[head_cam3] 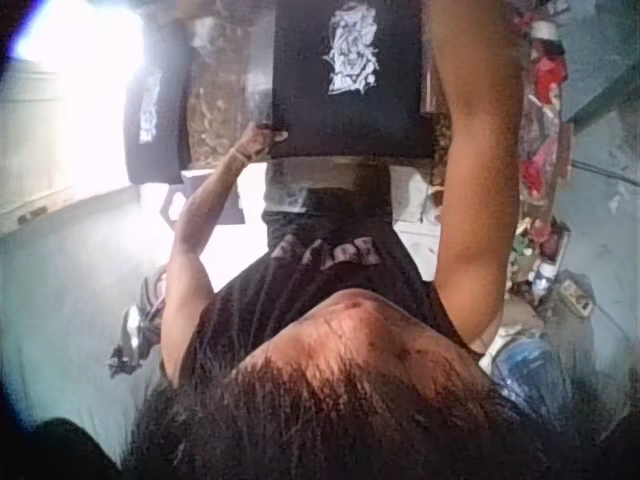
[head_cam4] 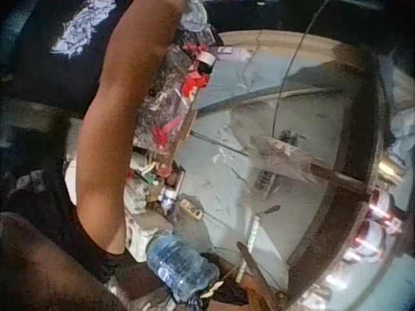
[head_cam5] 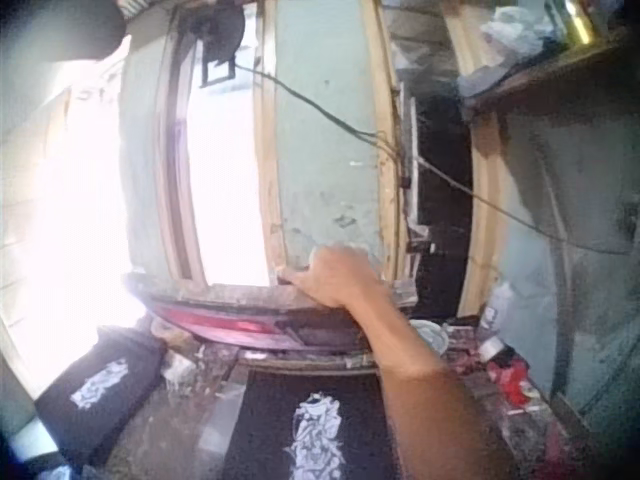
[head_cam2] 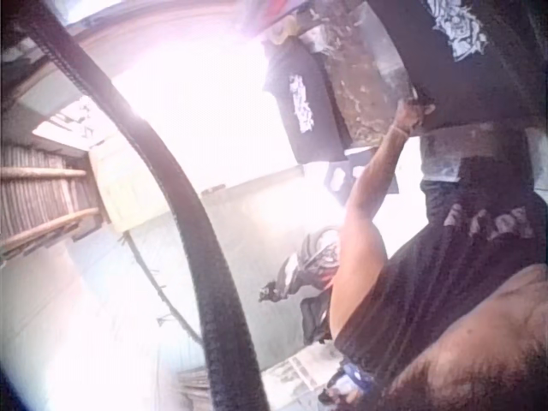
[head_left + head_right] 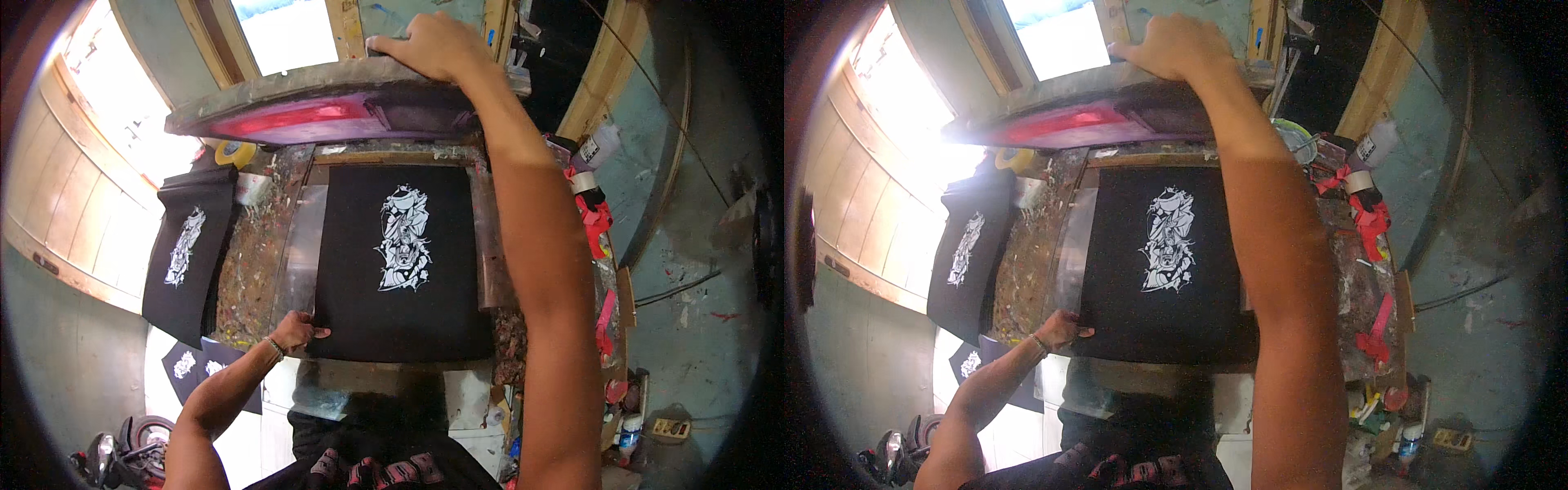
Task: The person performs manual screen printing on black t-shirts using a squeegee and ink. They scoop ink onto a screen, pull it across to transfer a white graphic onto each shirt, then remove and stack the printed shirts. The process is repeated for multiple shirts.
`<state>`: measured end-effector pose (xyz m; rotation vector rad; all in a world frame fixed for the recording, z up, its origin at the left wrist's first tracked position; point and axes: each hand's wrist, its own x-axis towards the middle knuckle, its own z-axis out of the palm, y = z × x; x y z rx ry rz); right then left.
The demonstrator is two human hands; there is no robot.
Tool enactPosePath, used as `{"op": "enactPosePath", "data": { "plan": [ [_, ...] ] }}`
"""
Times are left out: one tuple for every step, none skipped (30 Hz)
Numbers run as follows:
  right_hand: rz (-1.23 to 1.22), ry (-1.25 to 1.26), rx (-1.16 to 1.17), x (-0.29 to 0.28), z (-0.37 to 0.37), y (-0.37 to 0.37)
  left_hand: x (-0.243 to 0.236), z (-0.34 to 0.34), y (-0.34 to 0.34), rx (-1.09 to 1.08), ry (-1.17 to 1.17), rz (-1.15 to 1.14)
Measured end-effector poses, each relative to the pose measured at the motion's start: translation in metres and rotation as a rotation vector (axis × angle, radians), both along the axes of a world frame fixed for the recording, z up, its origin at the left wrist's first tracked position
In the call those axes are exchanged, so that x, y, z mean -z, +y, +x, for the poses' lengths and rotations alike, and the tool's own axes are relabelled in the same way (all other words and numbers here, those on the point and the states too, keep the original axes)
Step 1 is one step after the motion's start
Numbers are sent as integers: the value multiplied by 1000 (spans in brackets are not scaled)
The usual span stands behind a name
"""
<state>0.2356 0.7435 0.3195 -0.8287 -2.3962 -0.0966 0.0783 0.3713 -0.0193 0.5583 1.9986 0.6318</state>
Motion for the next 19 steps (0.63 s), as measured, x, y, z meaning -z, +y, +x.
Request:
{"op": "enactPosePath", "data": {
  "plan": [
    [2,-14,-8,-5,3,2,-1,-1,-2,40,6,11],
    [3,-29,-17,-9,5,3,7,-5,-5,96,58,72],
    [-25,-22,-19,-12,4,-3,12,-6,-10,142,115,127],
    [-53,-15,-20,-14,5,-9,15,-7,-15,187,172,181],
    [-82,-7,-21,-15,4,-14,15,-13,-23,208,181,65],
    [-64,-18,-26,-17,8,-12,-15,-10,-9,253,183,-33],
    [-53,-29,-40,-16,8,-11,-38,-7,1,289,186,-136],
    [-47,-30,-57,-15,8,-11,-51,-6,8,297,411,-31],
    [-48,-12,-60,-16,9,-9,-62,-1,18,305,632,72],
    [-48,1,-57,-18,11,-7,-67,6,32,316,848,184],
    [-44,20,-66,-19,8,-5,-70,24,57,439,860,441],
    [-39,30,-69,-18,6,0,-70,55,92,559,852,718],
    [-33,41,-71,-16,5,7,-85,95,120,666,646,720],
    [-25,55,-91,-18,0,9,-72,127,150,771,553,923],
    [-56,13,-72,-24,-7,3,-52,150,180,920,542,1194],
    [-84,-29,-48,-31,-10,-6,-40,178,204,992,627,1248],
    [-120,-74,-16,-32,-13,-9,-31,198,219,1068,703,1294],
    [-129,-113,15,-33,-10,-4,-30,208,229,1166,751,1149],
    [-138,-152,46,-34,-10,4,-30,213,242,1259,797,1000]
  ]
}}
